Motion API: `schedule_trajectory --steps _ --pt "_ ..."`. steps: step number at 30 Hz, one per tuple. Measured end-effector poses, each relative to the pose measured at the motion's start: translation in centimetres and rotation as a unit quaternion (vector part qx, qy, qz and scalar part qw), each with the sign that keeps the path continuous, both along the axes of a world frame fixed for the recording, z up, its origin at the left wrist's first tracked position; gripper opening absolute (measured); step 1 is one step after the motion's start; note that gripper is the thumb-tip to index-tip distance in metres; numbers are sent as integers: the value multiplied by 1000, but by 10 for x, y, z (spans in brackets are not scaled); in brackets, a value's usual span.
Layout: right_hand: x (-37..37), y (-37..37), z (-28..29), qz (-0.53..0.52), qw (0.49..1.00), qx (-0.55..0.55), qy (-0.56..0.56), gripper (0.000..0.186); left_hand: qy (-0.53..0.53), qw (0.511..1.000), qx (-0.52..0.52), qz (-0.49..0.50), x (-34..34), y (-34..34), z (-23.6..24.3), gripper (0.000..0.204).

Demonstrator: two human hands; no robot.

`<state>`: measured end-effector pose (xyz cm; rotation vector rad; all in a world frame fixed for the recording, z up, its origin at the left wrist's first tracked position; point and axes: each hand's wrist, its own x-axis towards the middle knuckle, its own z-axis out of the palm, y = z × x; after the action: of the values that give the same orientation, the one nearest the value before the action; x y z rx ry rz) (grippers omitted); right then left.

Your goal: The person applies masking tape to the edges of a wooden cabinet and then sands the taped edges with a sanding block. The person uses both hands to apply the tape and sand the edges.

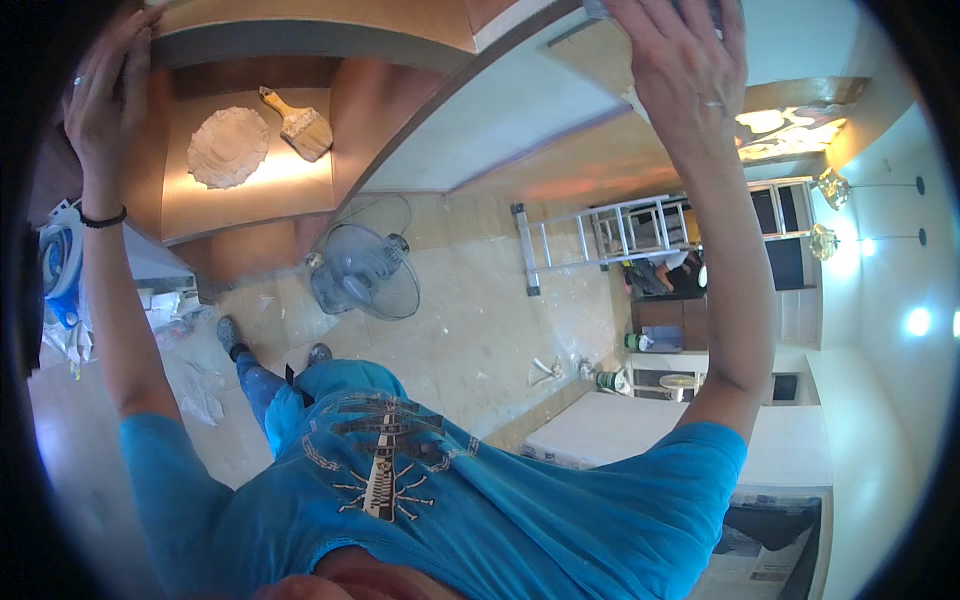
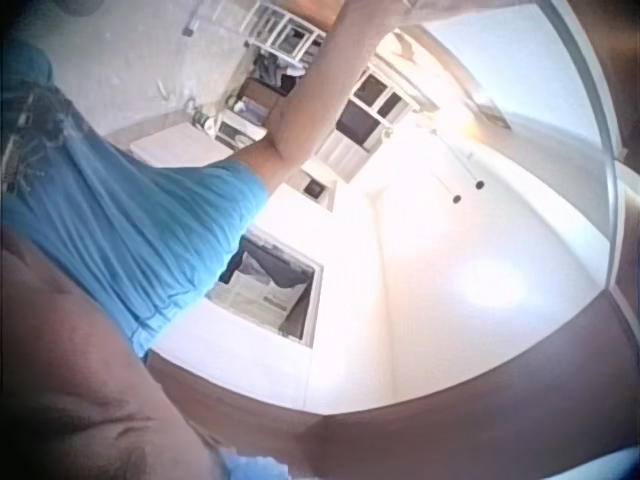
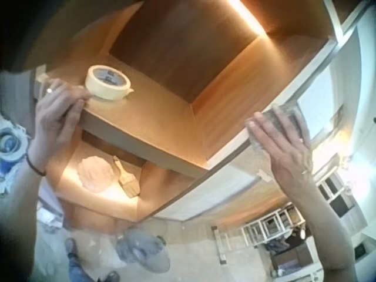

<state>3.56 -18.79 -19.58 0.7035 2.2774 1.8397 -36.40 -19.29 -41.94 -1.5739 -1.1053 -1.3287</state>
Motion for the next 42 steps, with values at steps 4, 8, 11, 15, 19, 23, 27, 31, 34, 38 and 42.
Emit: schedule_trajectory --steps 4,8,11,15,19,23,27,31,34,38,42 --pt "10 22 -29 45 995 -69 -52 59 19 998 -42 48 -15 -7 -4 23" --pt "-28 22 -15 83 996 26 -12 52 16 996 -49 71 -37 -45 -6 26" --pt "-42 -18 -54 57 974 -218 35 43 21 997 -53 47 -20 -56 20 28" --pt "148 23 -56 110 980 -157 45 52 -31 998 60 -2 34 -69 39 33" --pt "84 -80 -116 345 894 -281 47 52 -31 999 19 0 47 -135 26 39" --pt "123 -143 -293 -166 528 -648 524 46 -205 969 -101 90 15 -257 -31 45" --pt "104 -161 -354 61 480 -735 475 39 -491 845 89 193 -59 -420 -60 35" --pt "94 -161 -368 17 474 -780 409 37 -524 794 53 304 -52 -477 -34 39" --pt "77 -146 -353 89 493 -781 374 36 -535 797 -105 260 4 -449 -87 29" --pt "56 -135 -360 72 412 -773 477 32 -603 716 -351 -2 107 -357 -176 36" --pt "18 -140 -330 53 307 -787 533 29 -475 687 -502 -224 192 -295 -119 49"
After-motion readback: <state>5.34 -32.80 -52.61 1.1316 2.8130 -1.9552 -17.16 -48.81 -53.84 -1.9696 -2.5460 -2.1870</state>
